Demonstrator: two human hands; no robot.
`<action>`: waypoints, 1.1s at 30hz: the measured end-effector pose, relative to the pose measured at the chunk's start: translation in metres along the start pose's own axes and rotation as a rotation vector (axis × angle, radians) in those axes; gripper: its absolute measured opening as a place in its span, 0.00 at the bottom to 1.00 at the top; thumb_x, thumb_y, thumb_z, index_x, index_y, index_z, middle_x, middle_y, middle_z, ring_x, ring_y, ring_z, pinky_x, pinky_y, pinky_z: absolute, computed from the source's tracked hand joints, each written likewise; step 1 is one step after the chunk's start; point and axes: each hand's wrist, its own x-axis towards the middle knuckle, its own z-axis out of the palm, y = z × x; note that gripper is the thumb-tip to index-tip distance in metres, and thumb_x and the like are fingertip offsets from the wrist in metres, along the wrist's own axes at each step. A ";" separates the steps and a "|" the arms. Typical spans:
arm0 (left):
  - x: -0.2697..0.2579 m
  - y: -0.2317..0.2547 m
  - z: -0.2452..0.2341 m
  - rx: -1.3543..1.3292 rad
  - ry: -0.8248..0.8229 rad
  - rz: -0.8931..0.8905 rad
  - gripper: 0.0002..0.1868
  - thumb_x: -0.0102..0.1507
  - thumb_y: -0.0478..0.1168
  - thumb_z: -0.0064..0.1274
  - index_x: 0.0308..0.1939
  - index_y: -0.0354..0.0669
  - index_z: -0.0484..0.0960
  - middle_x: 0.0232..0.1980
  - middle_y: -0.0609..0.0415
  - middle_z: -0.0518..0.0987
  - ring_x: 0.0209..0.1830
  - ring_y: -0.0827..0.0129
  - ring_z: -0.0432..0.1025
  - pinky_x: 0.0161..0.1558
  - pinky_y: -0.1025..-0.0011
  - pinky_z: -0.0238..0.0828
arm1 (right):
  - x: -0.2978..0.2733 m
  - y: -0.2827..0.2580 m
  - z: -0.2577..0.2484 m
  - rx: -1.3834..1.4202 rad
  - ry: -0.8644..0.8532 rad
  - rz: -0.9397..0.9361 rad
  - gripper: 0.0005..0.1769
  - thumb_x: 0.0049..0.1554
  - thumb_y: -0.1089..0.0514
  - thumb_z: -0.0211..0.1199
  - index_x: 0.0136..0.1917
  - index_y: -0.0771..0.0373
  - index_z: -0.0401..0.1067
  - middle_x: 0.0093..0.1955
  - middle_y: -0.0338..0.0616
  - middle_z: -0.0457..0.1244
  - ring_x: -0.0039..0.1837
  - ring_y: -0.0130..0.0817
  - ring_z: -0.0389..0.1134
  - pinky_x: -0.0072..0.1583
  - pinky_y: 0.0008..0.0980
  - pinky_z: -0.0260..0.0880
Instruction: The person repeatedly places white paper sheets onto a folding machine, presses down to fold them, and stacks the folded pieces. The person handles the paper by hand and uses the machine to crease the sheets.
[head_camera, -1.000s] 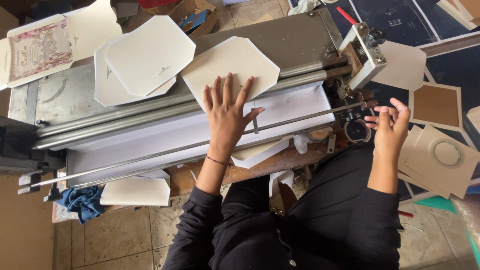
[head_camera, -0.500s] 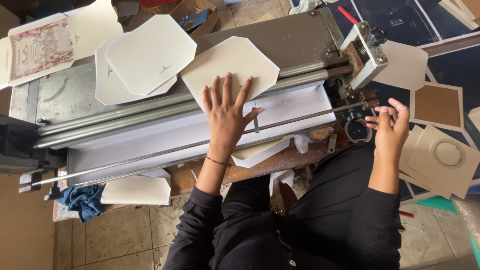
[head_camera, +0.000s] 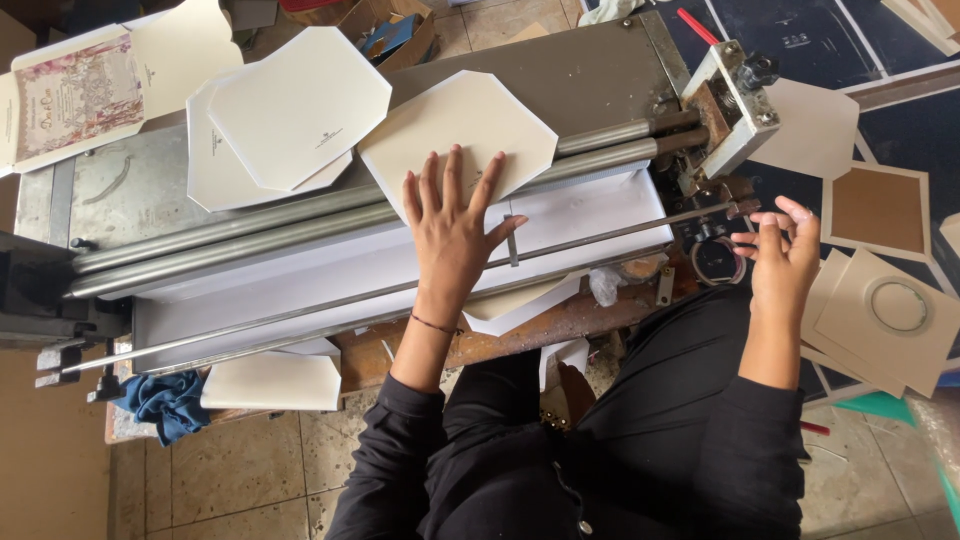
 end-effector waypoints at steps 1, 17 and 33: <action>0.000 0.000 0.000 0.000 -0.001 -0.001 0.46 0.68 0.84 0.48 0.83 0.73 0.64 0.79 0.47 0.73 0.78 0.44 0.67 0.77 0.40 0.59 | 0.000 0.001 0.000 0.000 -0.001 0.000 0.17 0.79 0.60 0.50 0.78 0.66 0.61 0.62 0.55 0.64 0.50 0.40 0.74 0.51 0.33 0.78; -0.002 0.003 0.001 -0.015 -0.022 -0.010 0.47 0.68 0.84 0.48 0.84 0.73 0.62 0.81 0.46 0.72 0.80 0.42 0.66 0.78 0.39 0.58 | 0.000 -0.002 -0.001 -0.030 -0.030 -0.012 0.18 0.79 0.60 0.49 0.79 0.68 0.59 0.63 0.56 0.63 0.51 0.42 0.73 0.52 0.35 0.78; -0.002 0.009 0.006 -0.009 -0.053 0.001 0.49 0.67 0.86 0.48 0.85 0.75 0.59 0.84 0.46 0.68 0.83 0.41 0.63 0.80 0.39 0.59 | 0.001 -0.001 -0.001 -0.032 -0.032 -0.003 0.19 0.79 0.60 0.49 0.79 0.69 0.59 0.64 0.56 0.63 0.51 0.42 0.72 0.53 0.37 0.77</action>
